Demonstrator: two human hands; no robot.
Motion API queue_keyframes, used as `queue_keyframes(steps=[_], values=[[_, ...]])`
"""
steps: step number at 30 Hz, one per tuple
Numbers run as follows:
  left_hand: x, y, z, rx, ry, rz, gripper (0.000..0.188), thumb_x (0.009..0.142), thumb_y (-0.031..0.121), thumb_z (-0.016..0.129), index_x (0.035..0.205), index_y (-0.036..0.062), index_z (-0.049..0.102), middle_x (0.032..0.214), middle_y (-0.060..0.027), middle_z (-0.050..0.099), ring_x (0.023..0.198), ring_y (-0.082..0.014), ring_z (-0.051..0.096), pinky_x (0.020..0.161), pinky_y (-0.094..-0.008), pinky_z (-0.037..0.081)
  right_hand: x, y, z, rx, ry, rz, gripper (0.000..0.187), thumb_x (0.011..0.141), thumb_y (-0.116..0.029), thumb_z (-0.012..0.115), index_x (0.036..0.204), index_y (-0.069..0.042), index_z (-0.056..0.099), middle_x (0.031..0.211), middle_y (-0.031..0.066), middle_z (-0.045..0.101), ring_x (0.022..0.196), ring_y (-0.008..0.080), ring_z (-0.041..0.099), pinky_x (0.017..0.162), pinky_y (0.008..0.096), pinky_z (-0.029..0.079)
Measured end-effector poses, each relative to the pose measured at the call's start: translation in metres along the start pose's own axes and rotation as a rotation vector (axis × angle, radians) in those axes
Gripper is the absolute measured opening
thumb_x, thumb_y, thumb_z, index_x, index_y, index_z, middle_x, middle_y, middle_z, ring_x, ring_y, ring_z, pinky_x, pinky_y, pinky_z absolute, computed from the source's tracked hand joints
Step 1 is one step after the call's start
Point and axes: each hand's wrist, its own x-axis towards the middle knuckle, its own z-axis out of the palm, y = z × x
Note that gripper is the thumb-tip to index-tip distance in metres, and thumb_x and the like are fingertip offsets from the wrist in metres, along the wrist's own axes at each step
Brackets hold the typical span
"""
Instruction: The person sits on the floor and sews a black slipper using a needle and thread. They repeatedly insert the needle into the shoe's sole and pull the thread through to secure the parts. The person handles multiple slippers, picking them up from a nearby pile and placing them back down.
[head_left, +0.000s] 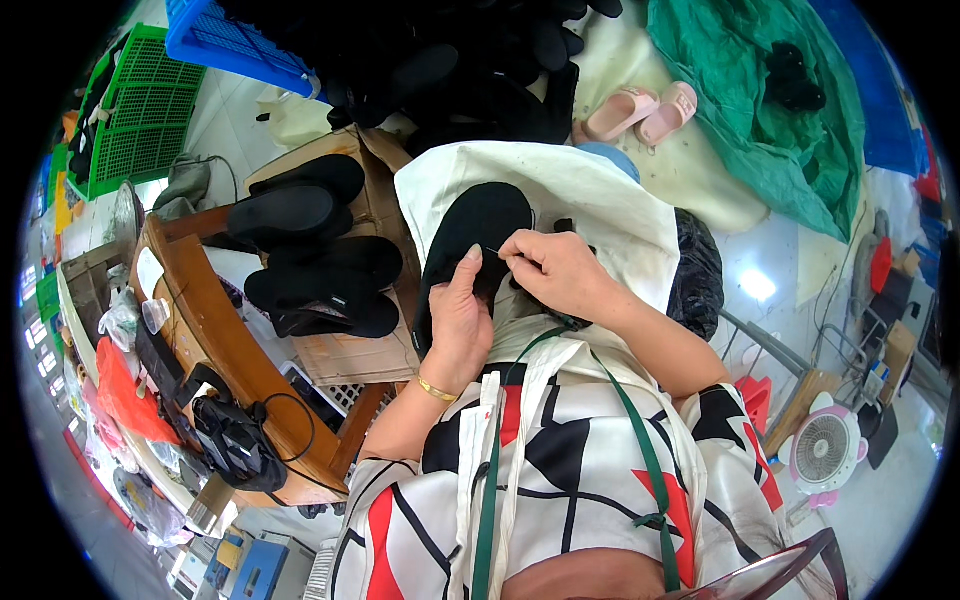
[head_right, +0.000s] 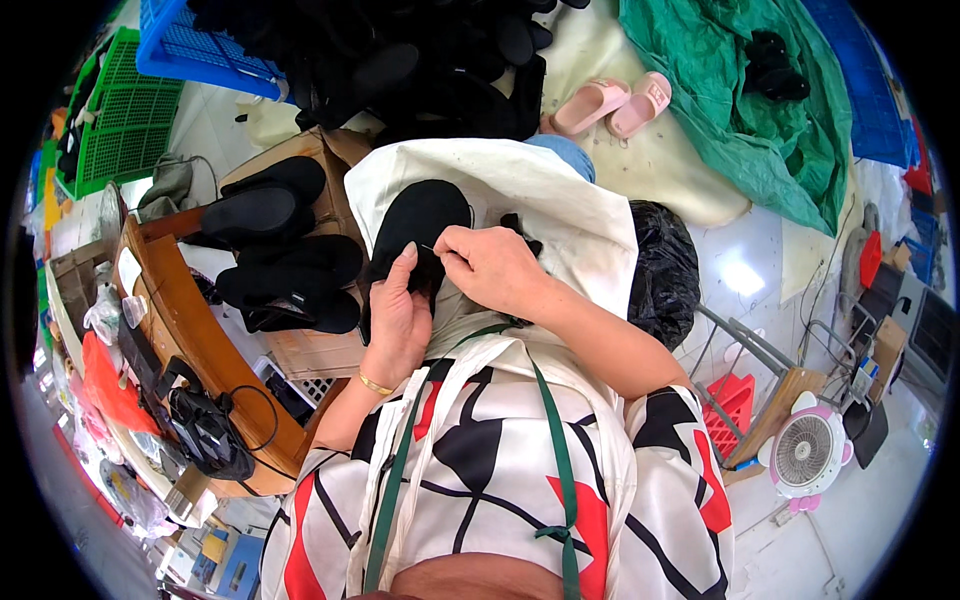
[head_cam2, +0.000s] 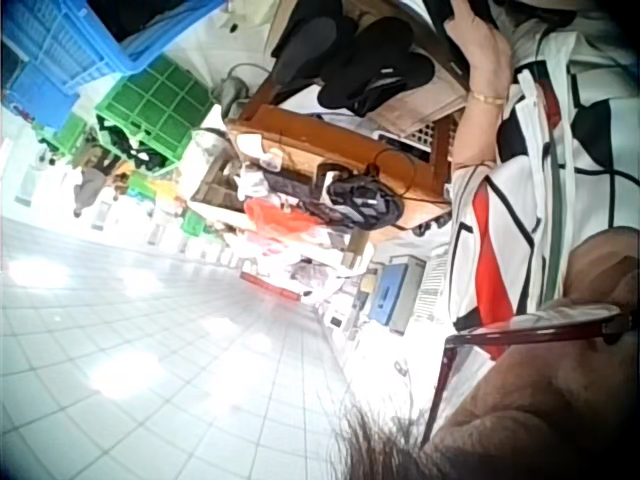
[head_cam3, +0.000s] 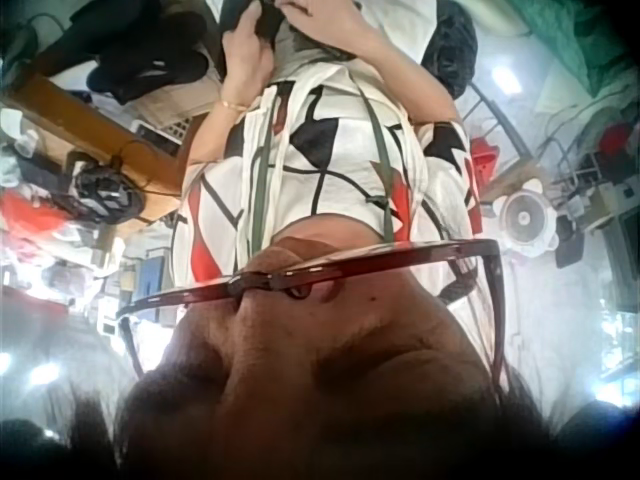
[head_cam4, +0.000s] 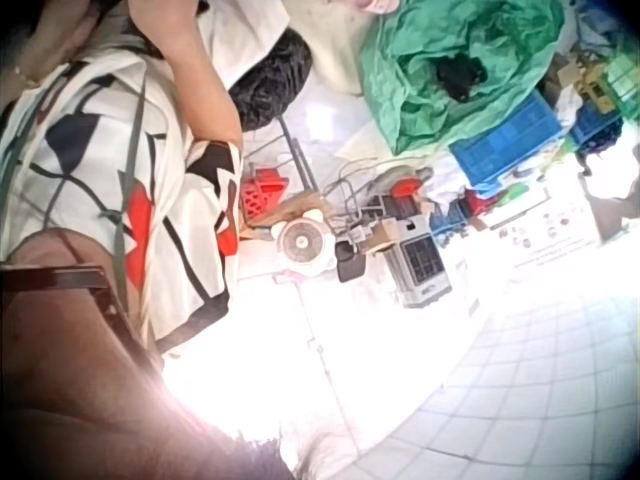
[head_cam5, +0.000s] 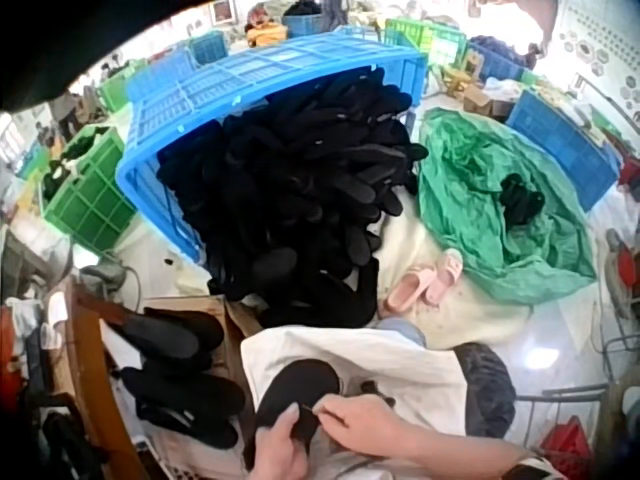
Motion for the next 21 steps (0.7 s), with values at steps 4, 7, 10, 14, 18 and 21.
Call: queue_keyframes(steps=[4,7,10,14,18,21], values=[[0.001,0.001,0.002,-0.022,0.050,-0.025,0.020,0.088,0.011,0.075,0.105,0.0033,0.067,0.103,-0.0026,0.069,0.092,-0.0118,0.064,0.085,-0.0291,0.051,0.000,0.000,0.000,-0.009,0.001,-0.012,0.013,0.084,-0.014,0.060,0.092,-0.005,0.066,0.076,0.0183,0.066,0.069,0.0382,0.065,0.062,0.0438,0.051],[-0.002,0.004,0.006,-0.035,0.042,-0.027,0.021,0.088,0.011,0.075,0.106,0.0030,0.067,0.104,-0.0034,0.069,0.094,-0.0122,0.064,0.086,-0.0293,0.051,0.001,-0.001,-0.001,-0.006,-0.001,-0.013,0.013,0.083,-0.014,0.060,0.092,-0.005,0.066,0.076,0.0182,0.066,0.069,0.0382,0.065,0.062,0.0436,0.051],[-0.001,0.001,-0.001,0.001,0.020,-0.017,0.023,0.091,0.015,0.071,0.109,0.0023,0.066,0.111,-0.0062,0.068,0.101,-0.0160,0.063,0.097,-0.0343,0.047,0.001,-0.001,-0.002,-0.037,-0.033,-0.019,0.017,0.085,-0.012,0.060,0.097,-0.001,0.066,0.075,0.0172,0.066,0.065,0.0297,0.066,0.062,0.0347,0.052],[-0.005,0.003,0.004,0.001,0.004,-0.029,0.024,0.091,0.015,0.071,0.110,0.0020,0.065,0.112,-0.0059,0.068,0.103,-0.0152,0.063,0.098,-0.0347,0.046,0.003,0.001,-0.003,-0.015,-0.043,0.001,0.016,0.083,-0.012,0.061,0.094,-0.002,0.066,0.072,0.0165,0.065,0.062,0.0301,0.064,0.061,0.0358,0.051],[-0.010,0.003,0.006,0.035,0.012,-0.030,0.025,0.091,0.014,0.070,0.113,0.0022,0.065,0.113,-0.0054,0.068,0.105,-0.0151,0.062,0.098,-0.0349,0.046,0.009,-0.006,-0.005,0.135,-0.122,0.153,0.013,0.084,-0.014,0.062,0.089,-0.002,0.064,0.070,0.0158,0.063,0.061,0.0319,0.061,0.060,0.0378,0.049],[-0.012,0.006,0.008,0.040,-0.018,-0.026,0.027,0.091,0.015,0.071,0.114,0.0025,0.065,0.114,-0.0050,0.068,0.105,-0.0152,0.062,0.098,-0.0347,0.046,0.006,-0.003,-0.003,0.202,-0.132,0.153,0.013,0.087,-0.014,0.061,0.091,-0.002,0.062,0.070,0.0148,0.063,0.060,0.0285,0.060,0.060,0.0354,0.048]])
